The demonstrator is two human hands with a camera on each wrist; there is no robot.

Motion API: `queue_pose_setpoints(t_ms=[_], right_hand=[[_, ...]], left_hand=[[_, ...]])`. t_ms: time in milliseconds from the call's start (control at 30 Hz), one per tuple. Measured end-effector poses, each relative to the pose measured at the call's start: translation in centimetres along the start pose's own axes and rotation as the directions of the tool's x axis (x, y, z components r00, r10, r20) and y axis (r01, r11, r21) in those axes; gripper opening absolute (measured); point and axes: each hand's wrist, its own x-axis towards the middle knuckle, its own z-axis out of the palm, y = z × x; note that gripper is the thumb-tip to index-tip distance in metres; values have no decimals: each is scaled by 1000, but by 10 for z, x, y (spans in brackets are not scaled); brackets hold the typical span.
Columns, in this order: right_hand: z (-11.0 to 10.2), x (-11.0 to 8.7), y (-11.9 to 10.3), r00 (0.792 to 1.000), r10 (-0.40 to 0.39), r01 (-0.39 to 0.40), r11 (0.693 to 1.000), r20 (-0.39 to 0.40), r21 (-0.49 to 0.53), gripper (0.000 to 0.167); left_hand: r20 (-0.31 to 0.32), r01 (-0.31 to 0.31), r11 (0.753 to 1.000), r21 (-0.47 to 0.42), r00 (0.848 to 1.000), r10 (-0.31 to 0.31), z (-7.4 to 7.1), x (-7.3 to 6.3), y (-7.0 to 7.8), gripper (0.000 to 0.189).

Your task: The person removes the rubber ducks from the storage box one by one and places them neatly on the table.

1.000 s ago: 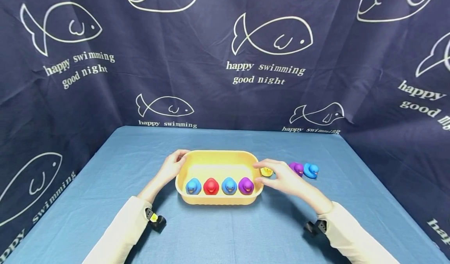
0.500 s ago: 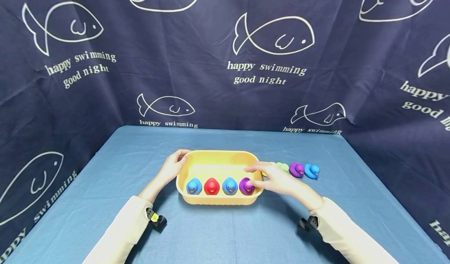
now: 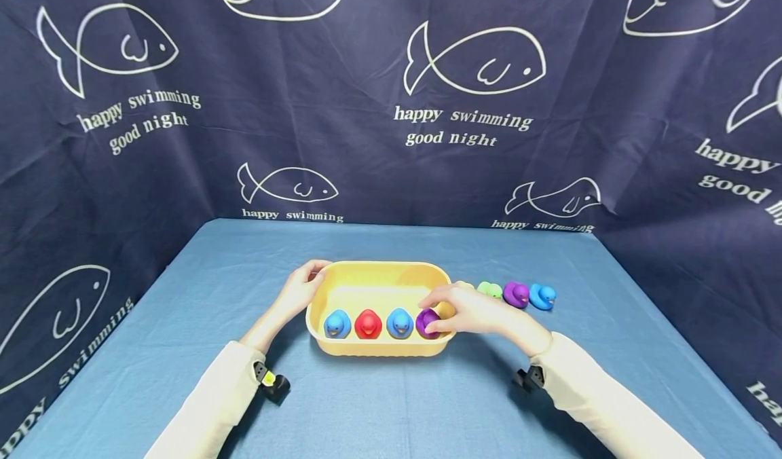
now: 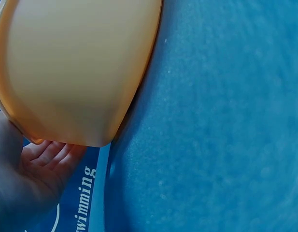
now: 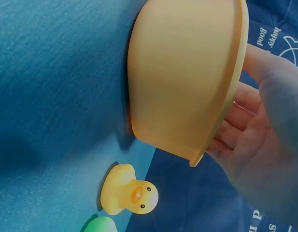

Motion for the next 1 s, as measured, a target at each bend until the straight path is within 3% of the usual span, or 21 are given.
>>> queue_pose_setpoints(t_ms=[267,600,767,1000], right_hand=[[2,5,2,998,-44,44,999,38,-11,33],[-2,9,-7,994,11,-10,1000,106,-16,27],[-2,12,-10,987,85,-82,996,137,-32,24],[2,15,-12,984,127,-120,991,121,-63,19]], left_hand=[[-5,9,1000,2,1000,-9,1,0,0,28],[-5,0,1000,13,1000,0,0,0,0,30],[-2,2,1000,8,1000,-2,1,1,0,30],[0,8,1000,2,1000,-8,0,2,-1,29]])
